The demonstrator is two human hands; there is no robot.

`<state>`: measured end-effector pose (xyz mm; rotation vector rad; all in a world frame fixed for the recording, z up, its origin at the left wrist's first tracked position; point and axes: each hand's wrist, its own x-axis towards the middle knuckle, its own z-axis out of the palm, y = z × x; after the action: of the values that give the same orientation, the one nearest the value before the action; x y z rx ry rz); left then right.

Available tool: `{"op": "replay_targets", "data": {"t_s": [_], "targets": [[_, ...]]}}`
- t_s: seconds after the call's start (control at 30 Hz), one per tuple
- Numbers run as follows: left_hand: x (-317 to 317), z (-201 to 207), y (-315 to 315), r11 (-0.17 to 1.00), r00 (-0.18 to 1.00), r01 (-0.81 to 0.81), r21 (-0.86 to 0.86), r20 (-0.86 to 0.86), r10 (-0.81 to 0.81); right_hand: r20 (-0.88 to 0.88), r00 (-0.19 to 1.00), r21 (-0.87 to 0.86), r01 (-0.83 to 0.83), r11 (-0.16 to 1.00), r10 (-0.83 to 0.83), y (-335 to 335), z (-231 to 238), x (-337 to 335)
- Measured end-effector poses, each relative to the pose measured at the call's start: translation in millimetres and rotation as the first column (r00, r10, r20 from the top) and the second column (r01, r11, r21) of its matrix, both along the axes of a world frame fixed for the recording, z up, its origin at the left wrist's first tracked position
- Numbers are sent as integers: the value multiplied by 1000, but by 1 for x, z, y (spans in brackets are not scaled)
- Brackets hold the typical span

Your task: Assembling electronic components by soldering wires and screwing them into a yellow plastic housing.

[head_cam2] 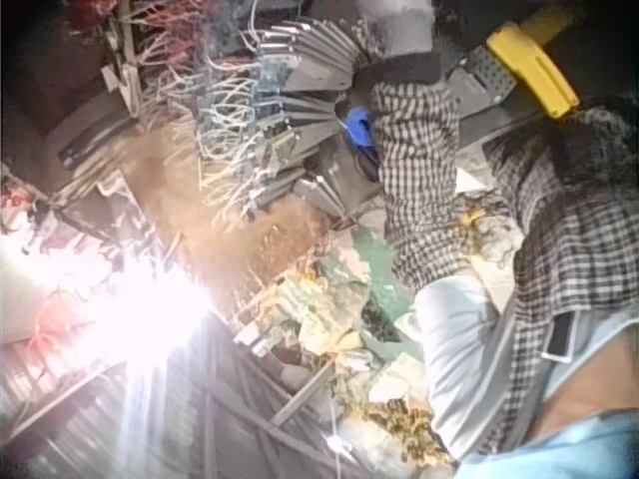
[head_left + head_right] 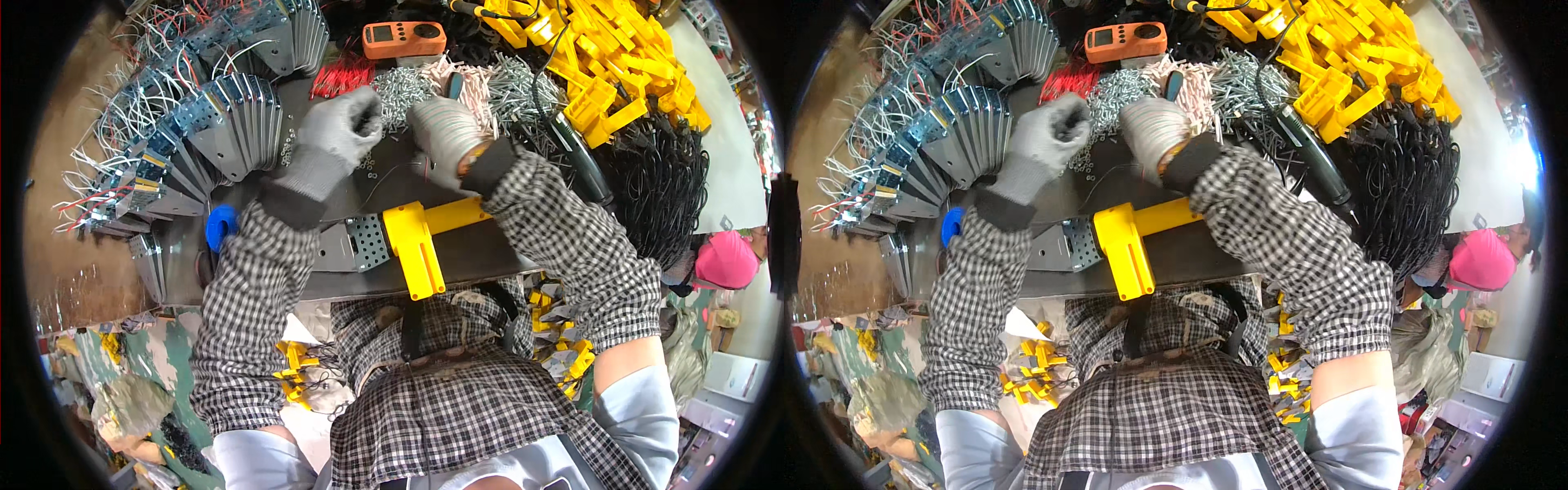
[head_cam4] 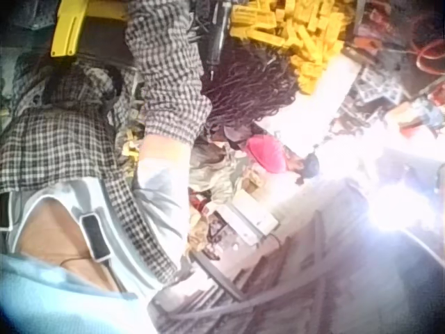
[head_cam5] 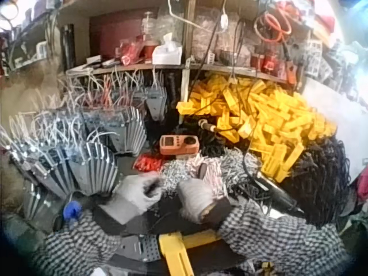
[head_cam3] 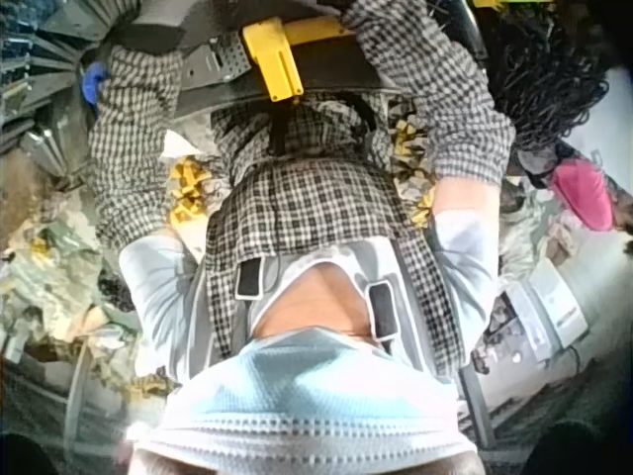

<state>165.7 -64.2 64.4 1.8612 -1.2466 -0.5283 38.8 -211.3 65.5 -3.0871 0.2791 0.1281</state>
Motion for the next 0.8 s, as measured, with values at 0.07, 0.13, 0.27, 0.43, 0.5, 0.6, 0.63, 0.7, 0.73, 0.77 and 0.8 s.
{"op": "replay_targets", "data": {"t_s": [0.07, 0.13, 0.27, 0.43, 0.5, 0.6, 0.63, 0.7, 0.73, 0.77, 0.8], "targets": [[-3, 0, 25, 990, 905, -90, -108, -424, 36, 8, 1000, 13, -11, 1000, 11, 18, -2, 6], [-34, 18, 44, 934, 633, -289, -208, -774, 23, 59, 997, -54, -42, 998, 45, 31, -7, 10], [-89, 13, 88, 964, 967, -126, -236, -246, 67, 19, 999, -288, -35, 957, 42, 36, -17, 26], [-145, 5, 110, 965, 800, -239, -107, -584, 134, 262, 960, -59, -88, 994, 101, 0, -20, 4], [-148, -5, 123, 973, 767, -229, 25, -611, 197, 426, 905, 188, -99, 977, 10, 8, -6, -22], [-162, -8, 129, 973, 873, -230, -30, -448, 193, 416, 897, 661, -183, 727, -152, 35, 4, -83], [-163, -9, 131, 976, 920, -218, 11, -332, 209, 253, 940, 788, -63, 612, -228, 51, 14, -106], [-166, -5, 126, 979, 911, -201, 25, -363, 196, 289, 949, 735, -136, 664, -126, 65, 11, -144], [-167, -5, 124, 982, 900, -185, 46, -393, 189, 373, 923, 694, -208, 689, -97, 73, 3, -155], [-169, -6, 123, 982, 900, -184, 49, -393, 188, 360, 931, 644, -199, 739, -62, 80, 1, -162], [-172, -7, 122, 981, 912, -196, 15, -365, 188, 344, 939, 590, -193, 784, -28, 85, -1, -168]]}}
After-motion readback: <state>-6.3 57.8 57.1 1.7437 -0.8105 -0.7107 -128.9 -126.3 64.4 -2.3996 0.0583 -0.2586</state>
